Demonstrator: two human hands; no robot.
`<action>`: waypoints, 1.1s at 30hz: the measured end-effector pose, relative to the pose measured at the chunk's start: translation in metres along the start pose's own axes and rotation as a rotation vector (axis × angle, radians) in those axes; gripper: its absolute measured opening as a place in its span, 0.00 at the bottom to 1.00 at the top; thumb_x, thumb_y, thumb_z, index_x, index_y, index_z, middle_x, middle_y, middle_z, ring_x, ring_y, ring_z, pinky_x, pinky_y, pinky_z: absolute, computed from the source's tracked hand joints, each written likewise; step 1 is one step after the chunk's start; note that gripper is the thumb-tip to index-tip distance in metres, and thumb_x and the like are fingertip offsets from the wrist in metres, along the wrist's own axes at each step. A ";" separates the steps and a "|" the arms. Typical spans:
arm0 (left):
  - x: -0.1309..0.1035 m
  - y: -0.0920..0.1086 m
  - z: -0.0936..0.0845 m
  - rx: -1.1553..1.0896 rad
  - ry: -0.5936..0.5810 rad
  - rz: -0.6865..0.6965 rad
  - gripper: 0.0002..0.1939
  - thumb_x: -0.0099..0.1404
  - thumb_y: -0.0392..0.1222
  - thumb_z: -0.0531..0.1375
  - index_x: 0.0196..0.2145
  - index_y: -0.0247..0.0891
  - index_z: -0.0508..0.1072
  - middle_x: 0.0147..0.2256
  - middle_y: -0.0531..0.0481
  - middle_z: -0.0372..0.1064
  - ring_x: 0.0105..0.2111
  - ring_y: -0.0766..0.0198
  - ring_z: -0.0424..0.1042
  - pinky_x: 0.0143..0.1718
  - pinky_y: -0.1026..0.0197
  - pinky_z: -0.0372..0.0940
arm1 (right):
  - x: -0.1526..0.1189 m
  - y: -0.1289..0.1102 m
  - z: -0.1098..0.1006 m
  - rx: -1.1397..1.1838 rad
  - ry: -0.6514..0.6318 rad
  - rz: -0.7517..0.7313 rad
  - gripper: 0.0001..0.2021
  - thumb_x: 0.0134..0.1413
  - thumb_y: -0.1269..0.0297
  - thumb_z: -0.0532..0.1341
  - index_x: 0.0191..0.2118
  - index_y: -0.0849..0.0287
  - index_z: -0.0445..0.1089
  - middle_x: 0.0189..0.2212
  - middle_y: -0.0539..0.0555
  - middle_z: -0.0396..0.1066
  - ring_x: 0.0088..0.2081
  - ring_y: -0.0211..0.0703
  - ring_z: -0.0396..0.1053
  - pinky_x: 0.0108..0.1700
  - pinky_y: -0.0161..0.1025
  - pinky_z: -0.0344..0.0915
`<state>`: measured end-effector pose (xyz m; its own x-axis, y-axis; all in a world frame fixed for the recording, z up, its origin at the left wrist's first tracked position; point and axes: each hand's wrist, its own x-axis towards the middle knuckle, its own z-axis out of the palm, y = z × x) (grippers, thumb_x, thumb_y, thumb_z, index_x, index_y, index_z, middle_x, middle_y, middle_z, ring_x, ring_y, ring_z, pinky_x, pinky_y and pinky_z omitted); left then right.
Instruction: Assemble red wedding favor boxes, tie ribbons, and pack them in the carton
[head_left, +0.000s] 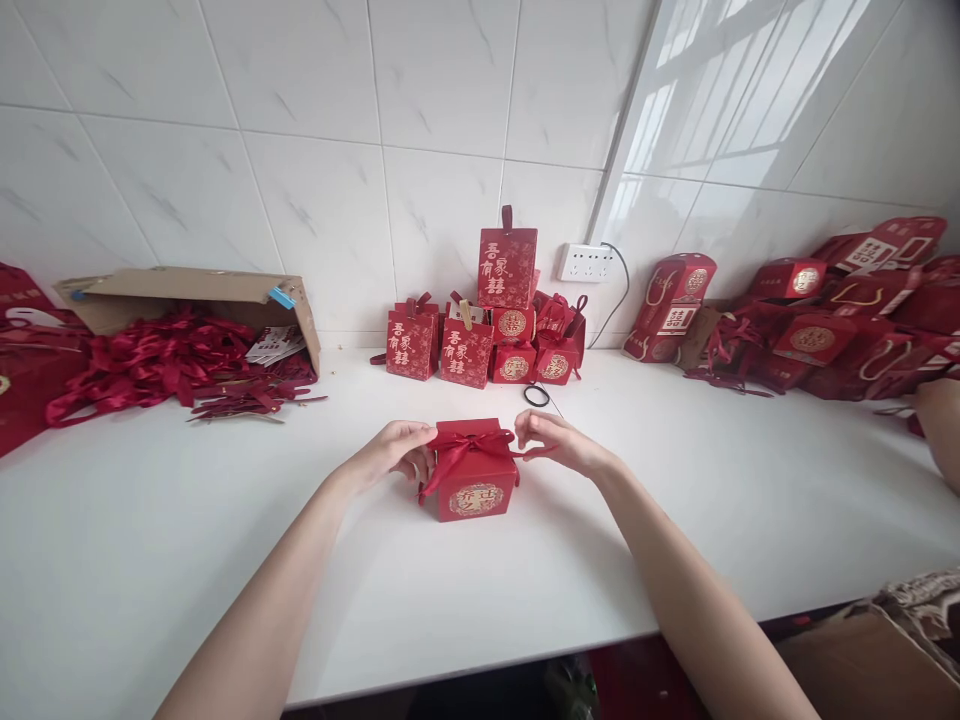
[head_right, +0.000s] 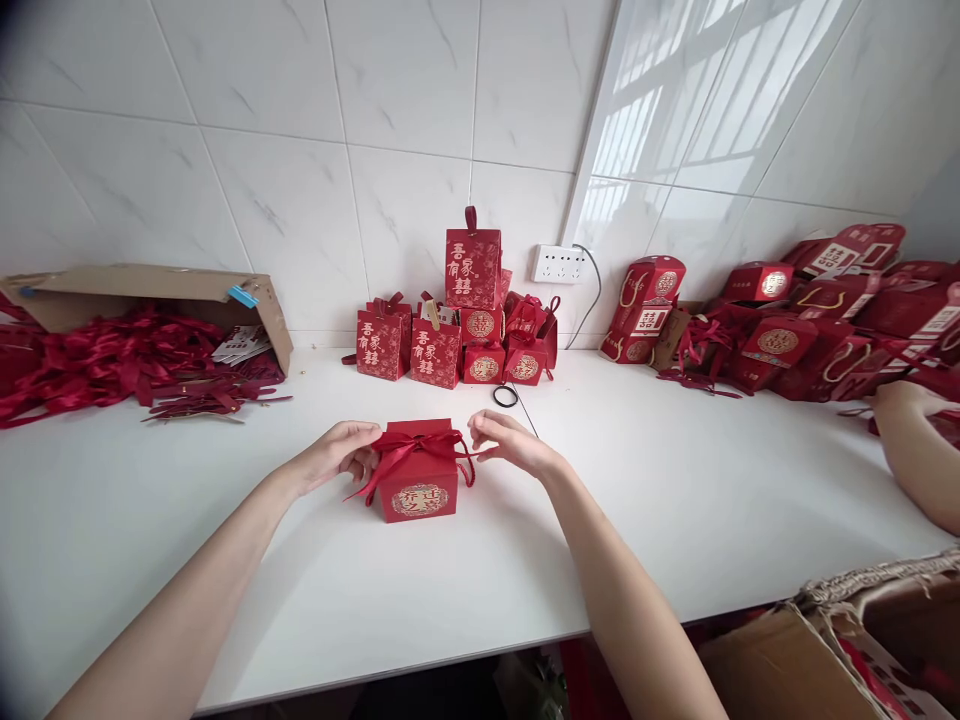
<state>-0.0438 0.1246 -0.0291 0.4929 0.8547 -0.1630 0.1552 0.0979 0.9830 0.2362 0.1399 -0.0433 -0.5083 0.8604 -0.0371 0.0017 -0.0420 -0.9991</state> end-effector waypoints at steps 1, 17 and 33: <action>-0.001 0.003 -0.001 0.011 -0.002 -0.013 0.19 0.56 0.55 0.61 0.26 0.35 0.67 0.23 0.51 0.69 0.20 0.68 0.68 0.19 0.67 0.59 | -0.001 -0.001 -0.002 -0.044 0.000 -0.046 0.27 0.39 0.43 0.66 0.42 0.55 0.65 0.43 0.56 0.65 0.47 0.47 0.64 0.46 0.45 0.64; -0.077 0.023 0.112 0.832 0.647 1.146 0.04 0.62 0.30 0.59 0.34 0.37 0.70 0.27 0.52 0.72 0.26 0.71 0.71 0.26 0.71 0.66 | -0.069 -0.004 0.073 -1.025 0.487 -0.906 0.49 0.50 0.74 0.63 0.67 0.49 0.29 0.62 0.64 0.48 0.65 0.56 0.45 0.58 0.56 0.60; -0.070 0.020 0.145 0.128 0.785 0.564 0.05 0.62 0.41 0.57 0.31 0.38 0.64 0.22 0.58 0.63 0.15 0.70 0.66 0.15 0.68 0.64 | -0.190 -0.014 0.096 0.431 0.598 -0.104 0.25 0.50 0.44 0.58 0.48 0.55 0.64 0.44 0.57 0.70 0.47 0.53 0.69 0.48 0.51 0.68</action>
<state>0.0487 -0.0070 -0.0099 -0.1799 0.8604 0.4768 0.1859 -0.4462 0.8754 0.2503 -0.0714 -0.0208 0.0679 0.9952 -0.0703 -0.4218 -0.0352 -0.9060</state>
